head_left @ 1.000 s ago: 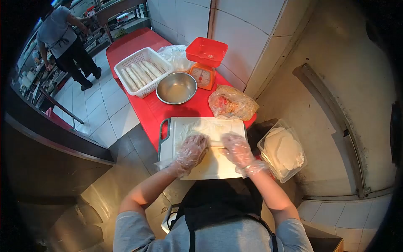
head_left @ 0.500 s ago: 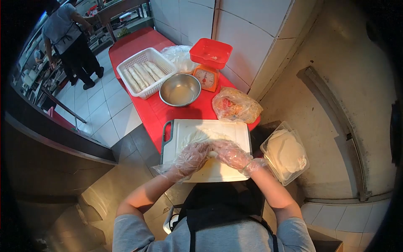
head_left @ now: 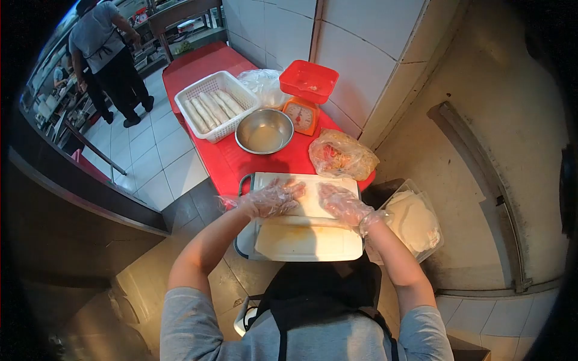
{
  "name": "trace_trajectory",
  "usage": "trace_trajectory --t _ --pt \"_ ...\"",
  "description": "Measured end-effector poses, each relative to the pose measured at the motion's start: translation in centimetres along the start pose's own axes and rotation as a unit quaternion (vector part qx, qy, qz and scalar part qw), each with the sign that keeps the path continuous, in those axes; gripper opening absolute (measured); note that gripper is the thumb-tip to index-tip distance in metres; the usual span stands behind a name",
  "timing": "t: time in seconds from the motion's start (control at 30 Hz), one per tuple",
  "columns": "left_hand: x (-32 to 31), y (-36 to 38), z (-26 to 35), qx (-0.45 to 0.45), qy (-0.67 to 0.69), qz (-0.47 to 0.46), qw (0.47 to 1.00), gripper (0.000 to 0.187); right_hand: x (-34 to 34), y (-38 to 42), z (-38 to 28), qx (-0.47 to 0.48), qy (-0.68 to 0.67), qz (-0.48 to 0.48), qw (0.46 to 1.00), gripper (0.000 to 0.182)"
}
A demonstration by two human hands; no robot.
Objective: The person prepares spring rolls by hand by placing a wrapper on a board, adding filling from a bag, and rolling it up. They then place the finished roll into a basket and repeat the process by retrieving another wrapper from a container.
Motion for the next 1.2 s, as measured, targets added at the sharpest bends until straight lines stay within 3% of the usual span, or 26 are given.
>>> trace_trajectory --t 0.03,0.07,0.13,0.2,0.23,0.33,0.43,0.47,0.5,0.63,0.73,0.8,0.83,0.93,1.0,1.1,1.2 --pt "0.6 -0.3 -0.5 0.008 -0.026 0.031 0.999 0.055 0.1 0.2 1.0 -0.023 -0.092 -0.01 0.995 0.043" --pt "0.7 -0.4 -0.9 0.015 -0.052 0.058 0.997 0.056 -0.4 0.1 1.5 -0.068 -0.031 -0.029 0.997 0.041" --pt "1.7 -0.5 -1.4 0.049 -0.079 0.101 0.991 0.056 -0.4 -0.9 -0.6 -0.019 -0.012 -0.051 0.998 0.039" --pt "1.7 -0.9 0.0 0.024 -0.12 0.135 0.983 0.056 1.3 0.3 -3.1 0.052 -0.081 0.03 0.995 0.034" --pt "1.6 -0.9 0.6 0.011 -0.139 0.15 0.979 0.055 1.0 0.3 -2.5 0.023 -0.069 0.021 0.997 0.034" --pt "0.5 -1.0 -0.3 0.039 -0.12 0.08 0.989 0.057 1.3 0.0 -1.1 -0.016 -0.009 -0.03 0.999 0.034" --pt "3.3 1.8 -0.3 0.091 -0.14 0.215 0.962 0.06 2.7 1.1 -4.7 0.066 0.114 0.054 0.99 0.041" --pt "3.5 2.4 0.7 0.075 -0.101 0.22 0.967 0.059 5.2 1.5 -6.5 -0.05 -0.057 0.055 0.996 0.051" --pt "3.3 3.4 2.3 0.059 -0.06 0.224 0.971 0.058 4.9 2.1 -8.5 -0.005 -0.011 0.098 0.995 0.061" --pt "-1.4 5.1 9.6 0.012 -0.008 0.242 0.97 0.047 2.0 3.6 -10.6 -0.062 -0.032 0.124 0.99 0.055" --pt "-1.8 4.8 7.0 0.051 0.128 0.281 0.95 0.038 -1.1 2.7 -8.6 -0.047 -0.023 0.154 0.987 0.046" --pt "-1.2 4.2 6.2 0.033 0.105 0.258 0.96 0.036 -0.5 2.0 -7.7 -0.01 -0.008 0.186 0.983 0.029" --pt "-0.8 3.9 6.2 0.023 0.094 0.246 0.964 0.036 0.1 1.4 -7.1 -0.025 -0.025 0.152 0.988 0.027" --pt "0.8 4.2 6.8 0.133 0.027 0.238 0.962 0.034 0.8 0.3 -6.1 -0.065 -0.064 0.085 0.992 0.02" --pt "0.4 3.7 8.3 0.104 0.006 0.312 0.944 0.034 0.4 -0.3 -5.6 -0.072 -0.063 0.09 0.991 0.017" --pt "-0.3 3.3 8.5 0.088 0.007 0.365 0.927 0.032 0.3 0.5 -6.4 -0.102 0.038 0.223 0.969 0.018" --pt "-0.5 2.5 7.2 0.101 -0.005 0.331 0.938 0.025 0.2 0.6 -8.0 -0.077 -0.009 0.207 0.975 0.033"
Point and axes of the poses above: each hand's wrist, its own y-axis away from the middle knuckle, its own x-axis out of the back of the hand, z = x × y, the point moved 8 cm from there along -y, towards the middle knuckle, and after that the axes turned 9 degrees about -z, right-handed, at the moved point
